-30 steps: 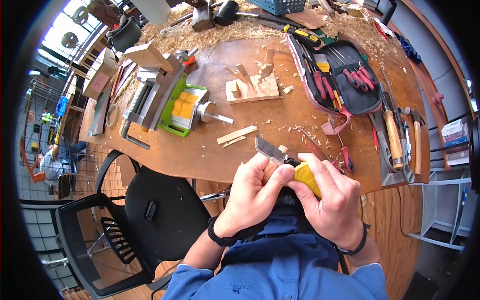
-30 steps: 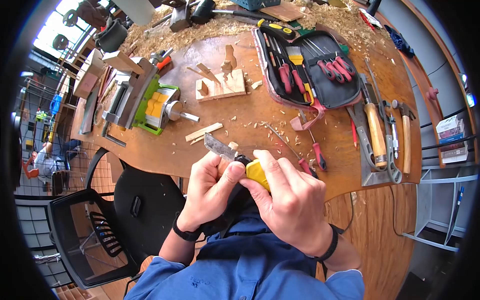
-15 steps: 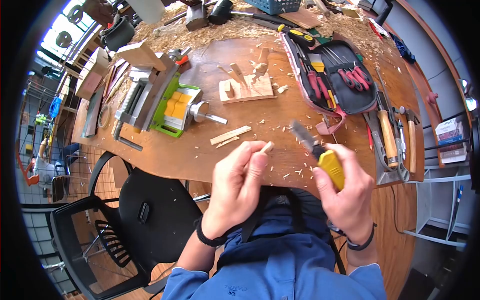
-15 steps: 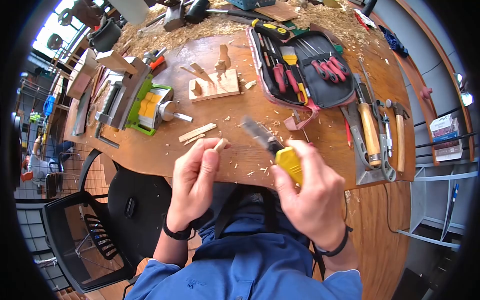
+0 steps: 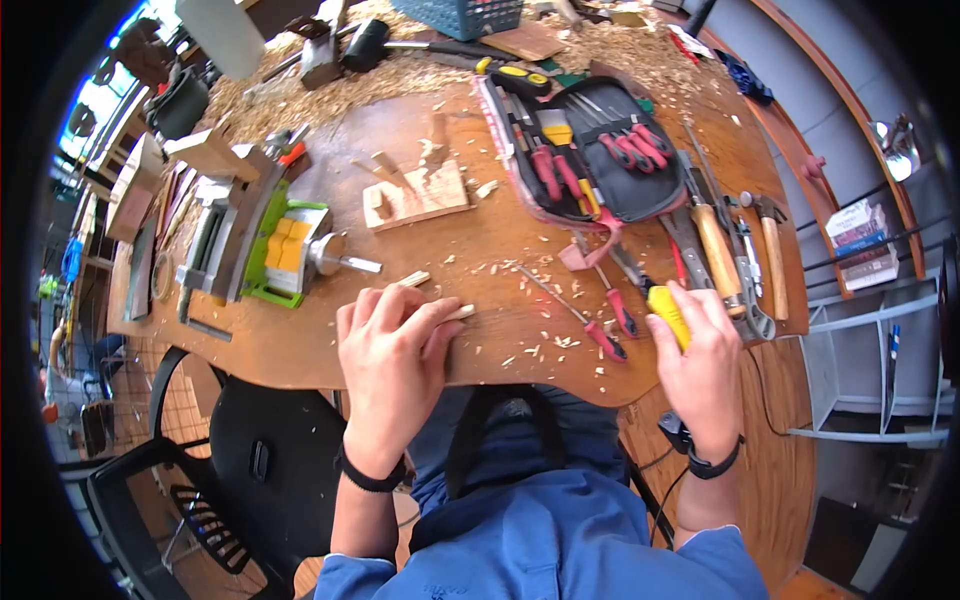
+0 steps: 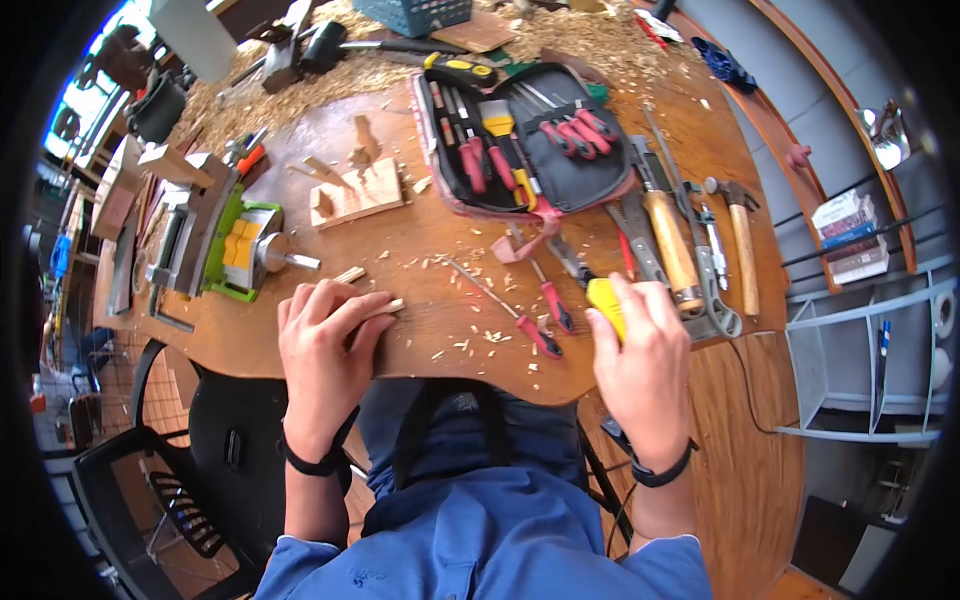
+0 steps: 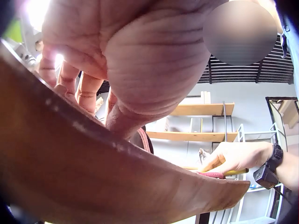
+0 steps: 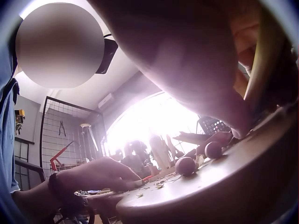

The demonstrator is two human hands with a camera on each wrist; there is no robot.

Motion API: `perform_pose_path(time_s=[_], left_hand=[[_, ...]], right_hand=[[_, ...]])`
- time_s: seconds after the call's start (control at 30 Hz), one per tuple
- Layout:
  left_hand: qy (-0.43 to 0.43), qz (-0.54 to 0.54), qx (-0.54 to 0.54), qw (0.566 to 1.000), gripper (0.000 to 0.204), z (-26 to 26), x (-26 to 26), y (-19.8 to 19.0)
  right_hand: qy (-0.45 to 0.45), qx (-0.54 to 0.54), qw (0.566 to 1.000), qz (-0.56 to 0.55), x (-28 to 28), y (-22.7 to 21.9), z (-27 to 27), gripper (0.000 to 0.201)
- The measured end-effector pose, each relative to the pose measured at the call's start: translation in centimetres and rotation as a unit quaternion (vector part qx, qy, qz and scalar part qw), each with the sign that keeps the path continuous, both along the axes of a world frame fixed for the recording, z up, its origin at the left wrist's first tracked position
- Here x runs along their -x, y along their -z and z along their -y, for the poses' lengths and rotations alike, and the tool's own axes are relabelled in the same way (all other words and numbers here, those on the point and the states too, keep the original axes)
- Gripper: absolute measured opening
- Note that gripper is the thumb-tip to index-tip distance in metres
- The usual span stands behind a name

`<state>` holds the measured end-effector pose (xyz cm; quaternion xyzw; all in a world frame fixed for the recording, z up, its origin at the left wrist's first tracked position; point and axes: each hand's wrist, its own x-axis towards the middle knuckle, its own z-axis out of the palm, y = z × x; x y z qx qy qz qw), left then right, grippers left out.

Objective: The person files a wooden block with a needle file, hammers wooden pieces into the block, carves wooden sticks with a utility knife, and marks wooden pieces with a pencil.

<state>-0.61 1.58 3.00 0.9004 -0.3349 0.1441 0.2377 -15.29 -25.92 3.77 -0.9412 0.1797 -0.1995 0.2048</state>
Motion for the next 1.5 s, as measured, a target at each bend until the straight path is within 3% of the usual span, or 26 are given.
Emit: perform_pose_path(time_s=[0.37,0.47,0.57,0.67,0.93,1.2,1.5], left_hand=[[-0.028,0.036,0.015,0.999,0.028,-0.2,0.6,-0.8],[-0.035,0.049,0.015,0.998,0.018,-0.2,0.4,-0.6],[-0.034,0.06,0.006,0.998,0.013,-0.5,0.1,-0.3],[-0.038,0.063,0.013,0.997,0.01,-0.5,0.1,-0.2],[-0.04,0.044,0.023,0.998,0.015,-0.9,0.3,0.0],[-0.051,0.047,0.034,0.997,0.011,-1.3,0.0,0.2],[-0.068,0.049,0.04,0.996,0.012,-1.7,-0.3,0.4]], right_hand=[[-0.047,0.023,0.998,0.027,-2.0,2.1,-0.4,0.045],[-0.049,0.023,0.997,0.05,-2.1,1.9,-0.1,0.038],[-0.014,0.052,0.996,0.076,-2.0,1.3,1.6,0.017],[-0.004,0.078,0.997,0.03,-1.8,0.8,3.7,0.016],[-0.009,0.057,0.998,-0.003,-2.1,0.9,4.2,0.018],[-0.004,0.021,1.0,-0.011,-3.1,0.7,4.3,0.005],[-0.001,-0.016,0.999,-0.029,-2.3,0.7,4.7,0.012]])
